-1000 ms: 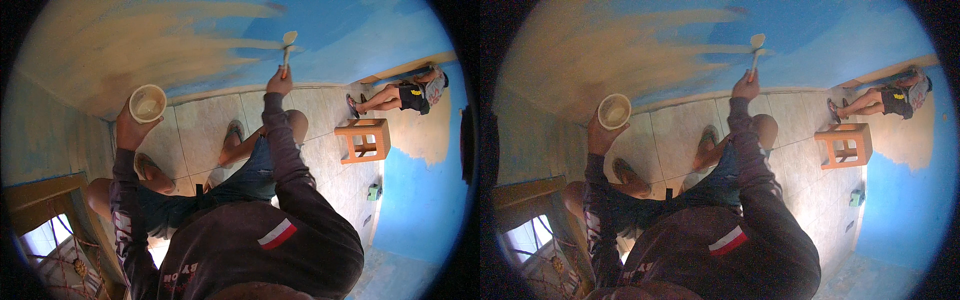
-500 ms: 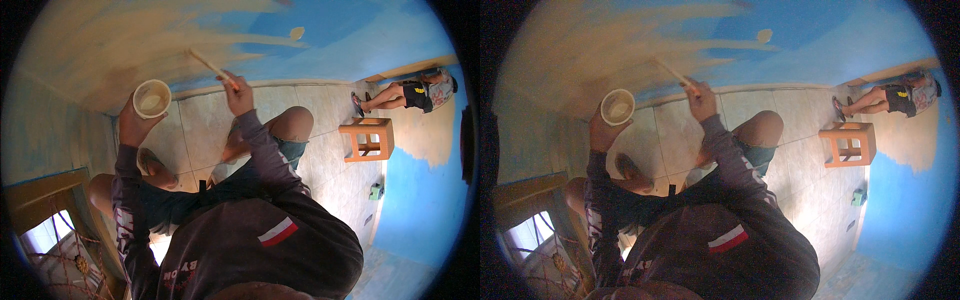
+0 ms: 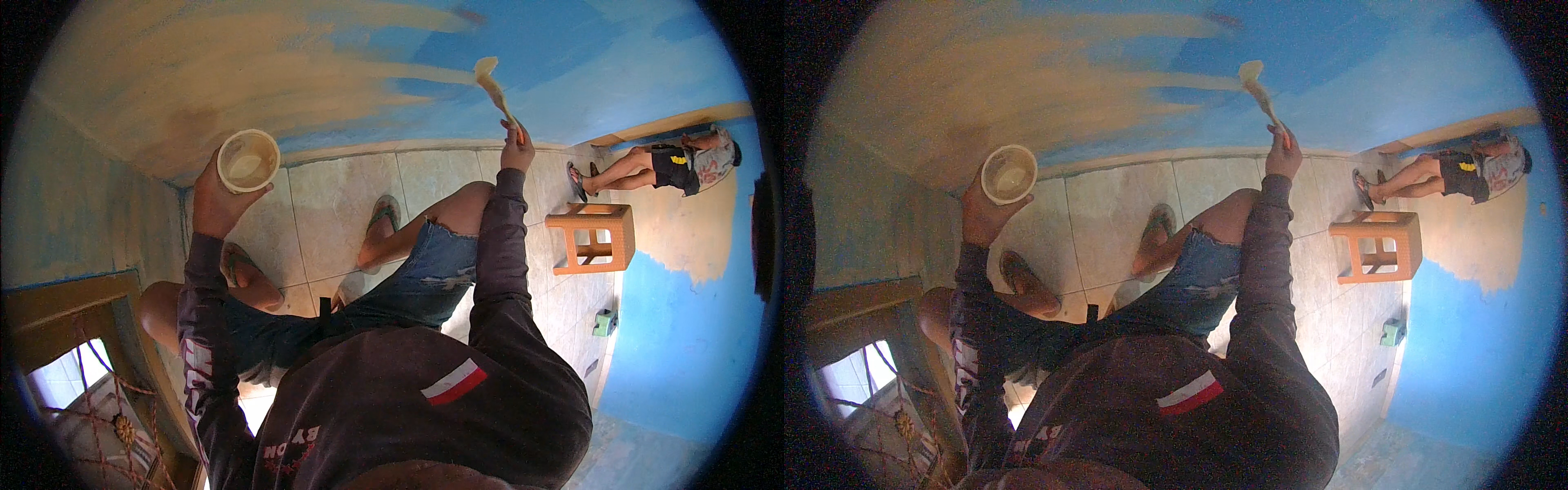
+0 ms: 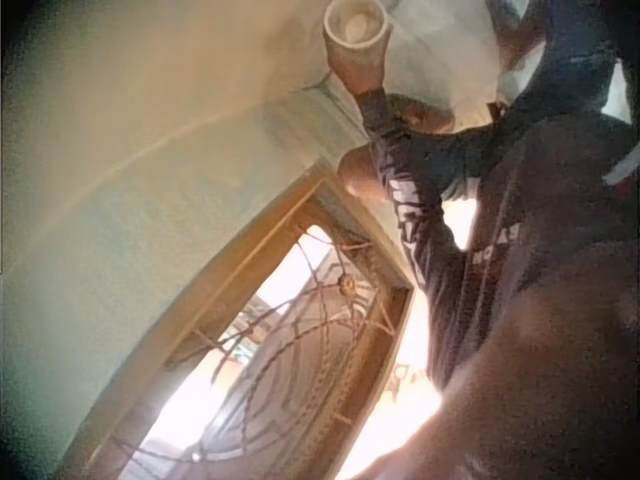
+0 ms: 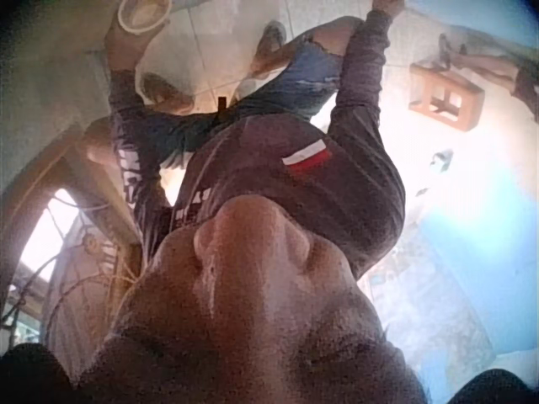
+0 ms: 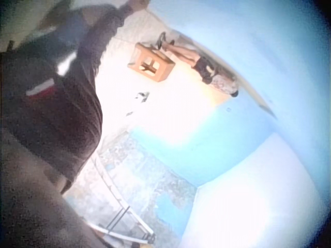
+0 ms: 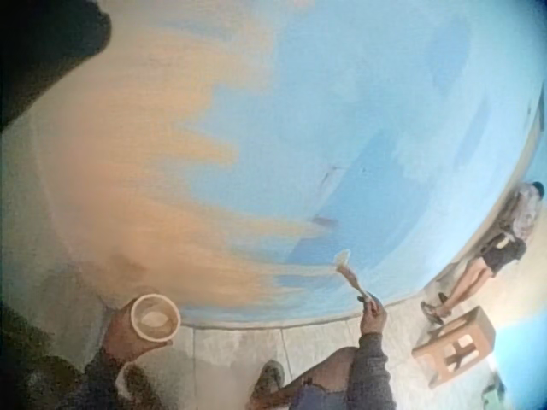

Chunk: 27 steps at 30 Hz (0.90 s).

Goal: The person sits on the floor and paints the ceiling with a brush, repeatedly dipping it into a small container of paint. The ceiling is partially painted blue, and the person applies a light-colored paint over it.

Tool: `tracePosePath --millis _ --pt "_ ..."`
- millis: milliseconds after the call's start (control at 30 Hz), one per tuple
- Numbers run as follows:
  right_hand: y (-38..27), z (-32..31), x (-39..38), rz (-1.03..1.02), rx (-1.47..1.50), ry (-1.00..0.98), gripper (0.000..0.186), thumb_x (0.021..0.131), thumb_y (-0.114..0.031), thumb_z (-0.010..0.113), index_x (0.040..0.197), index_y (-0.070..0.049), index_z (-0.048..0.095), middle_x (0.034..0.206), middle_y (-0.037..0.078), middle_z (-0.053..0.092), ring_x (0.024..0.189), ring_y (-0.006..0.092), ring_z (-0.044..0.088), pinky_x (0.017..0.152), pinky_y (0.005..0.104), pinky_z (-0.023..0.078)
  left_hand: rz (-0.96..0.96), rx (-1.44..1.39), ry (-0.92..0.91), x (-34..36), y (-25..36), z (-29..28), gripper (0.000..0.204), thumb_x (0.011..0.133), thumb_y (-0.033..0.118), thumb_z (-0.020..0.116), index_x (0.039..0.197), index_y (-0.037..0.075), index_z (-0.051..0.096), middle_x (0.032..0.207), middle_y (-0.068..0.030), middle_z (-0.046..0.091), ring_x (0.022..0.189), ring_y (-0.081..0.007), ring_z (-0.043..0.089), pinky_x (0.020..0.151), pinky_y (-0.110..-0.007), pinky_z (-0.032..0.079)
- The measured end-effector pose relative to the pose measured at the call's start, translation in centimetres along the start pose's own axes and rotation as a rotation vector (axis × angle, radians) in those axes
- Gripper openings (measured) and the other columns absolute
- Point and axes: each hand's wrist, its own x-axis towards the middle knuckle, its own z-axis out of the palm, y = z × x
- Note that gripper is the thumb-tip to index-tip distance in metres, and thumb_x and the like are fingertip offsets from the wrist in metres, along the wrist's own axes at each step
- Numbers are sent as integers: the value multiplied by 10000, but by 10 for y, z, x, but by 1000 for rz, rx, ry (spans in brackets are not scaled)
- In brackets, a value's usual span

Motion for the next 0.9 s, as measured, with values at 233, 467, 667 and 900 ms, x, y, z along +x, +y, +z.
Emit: tracePosePath --millis 233,467,667,900 --pt "14 6 2 3 4 374 262 953 -157 596 1125 6 707 949 114 760 880 201 706 802 329 522 15 32 8 -2 -2 0 739 642 248 935 1254 33 581 1186 -159 686 1101 -278 674 920 -400 546" --pt "-47 83 -41 48 -6 266 262 967 -165 587 1131 10 694 956 119 755 890 202 701 804 323 521 -34 -33 -51 -1 4 -3 740 641 215 932 1267 33 579 1190 -145 685 1108 -271 668 920 -388 539" --pt "-120 113 -120 -104 226 84 275 1003 -168 563 1204 -8 660 990 92 748 878 172 675 820 312 511 31 -38 -13 -2 -2 -3 739 634 206 936 1260 37 581 1167 -135 696 1090 -269 676 921 -385 538" --pt "-192 142 -126 -347 398 -503 285 1006 -147 597 1251 -12 652 992 79 751 780 70 585 693 228 460 35 -80 -18 1 -1 0 749 623 211 941 1256 35 580 1163 -145 694 1087 -283 678 914 -391 547"
